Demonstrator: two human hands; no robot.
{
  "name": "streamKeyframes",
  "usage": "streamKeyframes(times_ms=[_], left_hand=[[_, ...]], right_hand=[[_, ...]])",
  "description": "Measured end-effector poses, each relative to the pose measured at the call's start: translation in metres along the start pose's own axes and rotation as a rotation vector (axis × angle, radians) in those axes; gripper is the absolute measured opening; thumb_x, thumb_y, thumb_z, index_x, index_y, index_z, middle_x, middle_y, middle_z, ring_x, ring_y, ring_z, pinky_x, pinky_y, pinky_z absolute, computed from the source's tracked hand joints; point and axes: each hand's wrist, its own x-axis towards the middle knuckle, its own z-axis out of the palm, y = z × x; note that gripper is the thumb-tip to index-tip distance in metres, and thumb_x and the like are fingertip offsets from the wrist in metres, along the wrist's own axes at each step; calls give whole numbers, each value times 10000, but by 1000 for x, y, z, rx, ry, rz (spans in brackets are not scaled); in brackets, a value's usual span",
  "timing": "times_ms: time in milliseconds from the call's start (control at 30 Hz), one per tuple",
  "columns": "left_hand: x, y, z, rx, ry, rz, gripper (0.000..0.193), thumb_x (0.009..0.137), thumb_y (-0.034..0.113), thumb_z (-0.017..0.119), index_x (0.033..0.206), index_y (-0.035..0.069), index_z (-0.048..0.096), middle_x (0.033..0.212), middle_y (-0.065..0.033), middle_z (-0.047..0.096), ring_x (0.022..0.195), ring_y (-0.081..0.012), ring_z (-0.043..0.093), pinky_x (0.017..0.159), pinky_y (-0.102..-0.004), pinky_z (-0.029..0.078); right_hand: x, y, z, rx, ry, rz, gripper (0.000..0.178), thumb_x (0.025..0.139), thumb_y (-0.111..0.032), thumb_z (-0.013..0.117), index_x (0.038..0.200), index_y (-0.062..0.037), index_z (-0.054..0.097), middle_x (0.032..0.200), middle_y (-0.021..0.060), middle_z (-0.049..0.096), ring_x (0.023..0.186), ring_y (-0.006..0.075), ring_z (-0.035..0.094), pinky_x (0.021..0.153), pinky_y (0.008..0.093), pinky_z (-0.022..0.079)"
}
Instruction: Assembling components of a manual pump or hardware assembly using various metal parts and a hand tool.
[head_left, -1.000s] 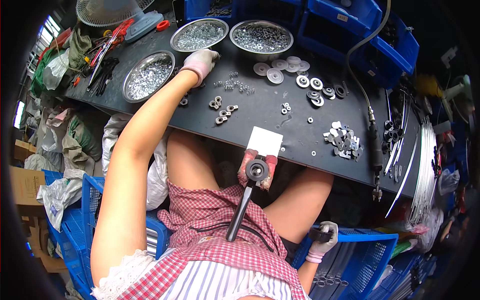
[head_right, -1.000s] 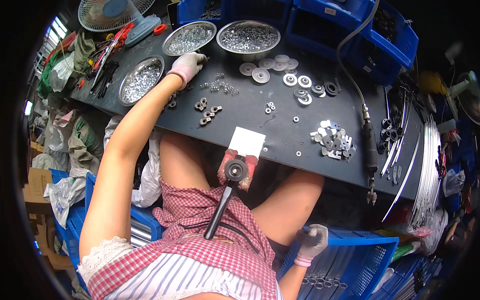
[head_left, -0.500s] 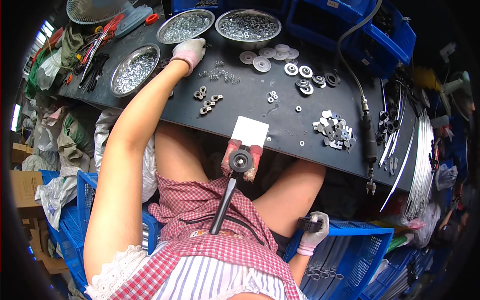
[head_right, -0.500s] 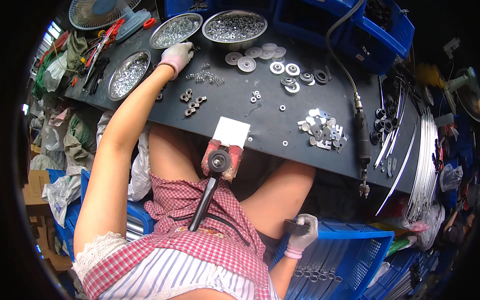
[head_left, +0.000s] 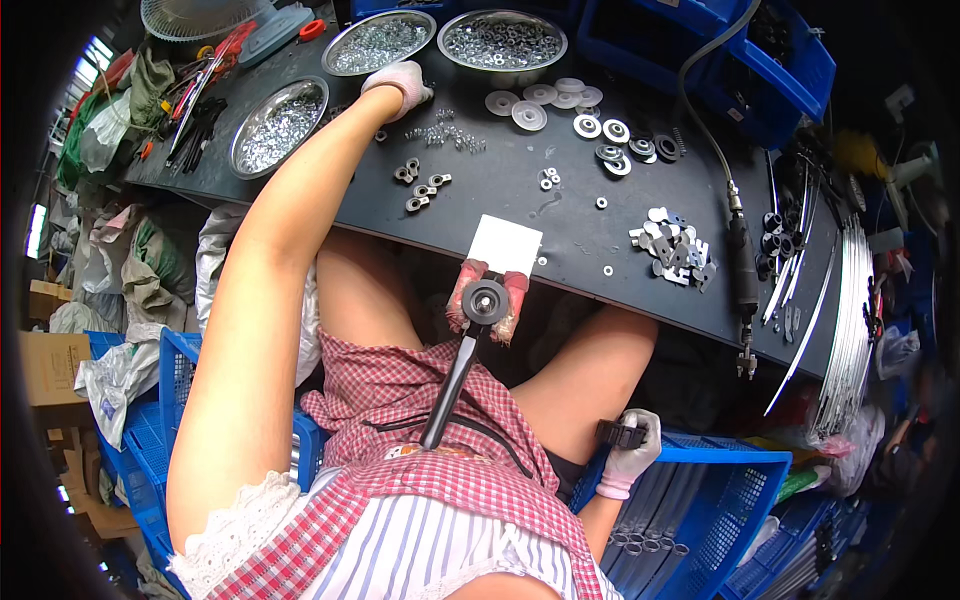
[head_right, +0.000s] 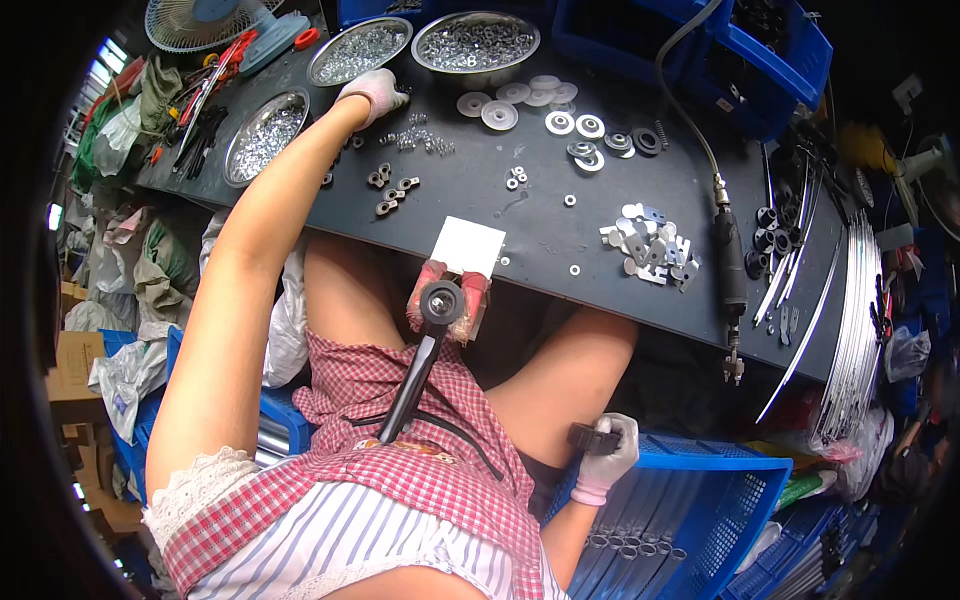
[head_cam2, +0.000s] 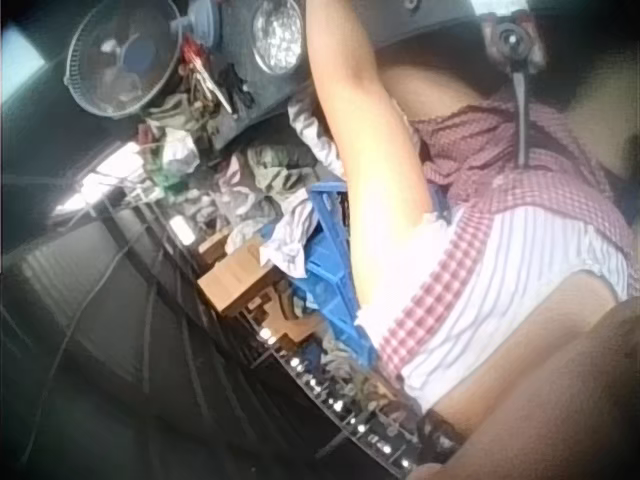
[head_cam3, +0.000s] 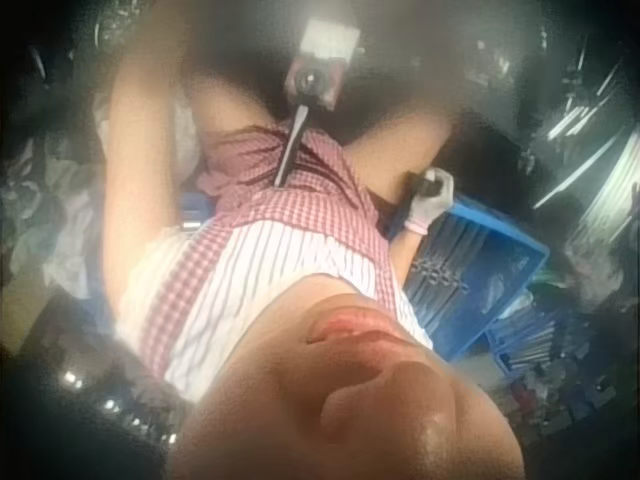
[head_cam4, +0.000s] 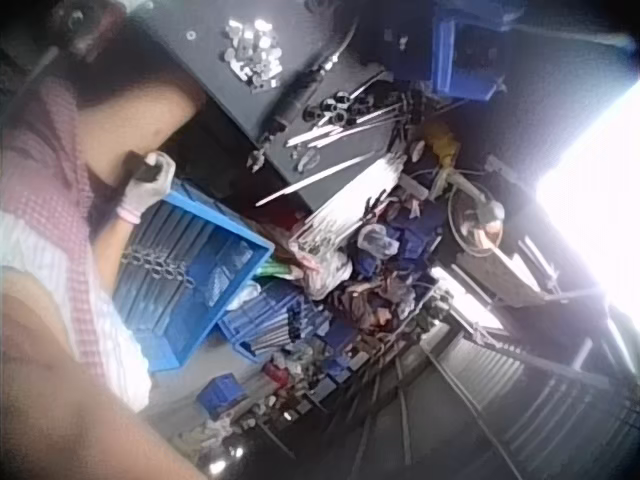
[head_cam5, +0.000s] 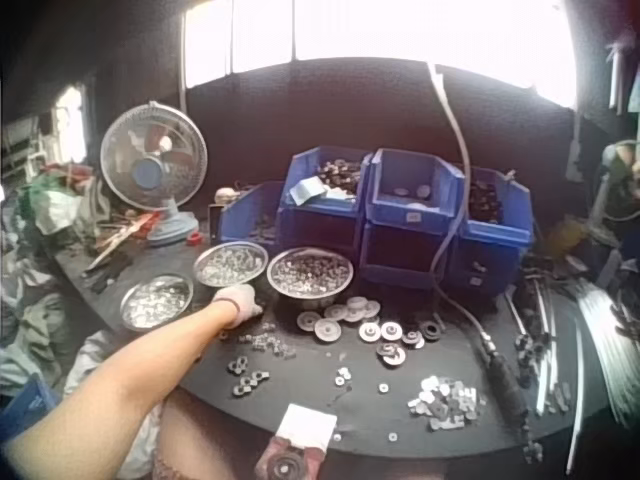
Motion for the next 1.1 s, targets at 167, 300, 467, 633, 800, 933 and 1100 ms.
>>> streamKeyframes(times_ms=[167,300,467,633,800,933,1100], left_hand=[[-58,10,-19,-710,-54,286,279,877,282,552,908,8,592,821,-94,649,645,-182,632,598,-309,498],[-180,36,-3,-1458,-150,483,147,892,120,501,1008,35,533,855,-67,657,720,-106,612,649,-228,484],[-275,65,45,-1424,-116,289,170,780,-8,543,940,-3,600,989,-149,684,1065,-203,601,959,-345,441],[-272,67,65,-1005,341,600,156,712,38,634,867,52,641,1091,-118,662,1191,-328,526,988,-422,416],[-273,64,68,-735,394,552,144,708,137,670,844,92,664,1205,-106,596,1242,-371,452,1034,-458,350],[-272,67,69,-783,345,497,196,692,183,690,864,91,660,1247,-149,548,1250,-389,431,1043,-463,327],[-277,66,70,-978,400,615,211,726,191,693,904,86,653,1184,-112,597,1246,-351,449,1036,-452,341]], right_hand=[[1,-3,0,5,-1,-2,181,891,-130,597,765,-19,527,778,43,560,692,106,492,625,264,434],[10,-11,0,386,42,178,280,903,-227,600,730,-24,513,805,62,556,666,112,501,604,255,438],[61,-37,23,864,-97,-22,345,886,-333,633,974,-6,569,715,30,534,632,112,497,573,217,379],[160,-115,39,727,-189,-166,351,851,-204,693,1125,-22,570,771,19,589,702,68,547,594,174,422],[293,-155,71,613,-351,-31,398,789,153,432,1092,-5,636,931,51,644,745,78,608,626,203,516],[373,-118,110,-50,-497,-179,262,796,38,571,1036,3,669,897,70,693,750,116,628,678,232,510],[386,-128,136,-109,-630,-57,284,745,40,600,1007,-23,688,872,91,695,752,144,636,714,265,520]])
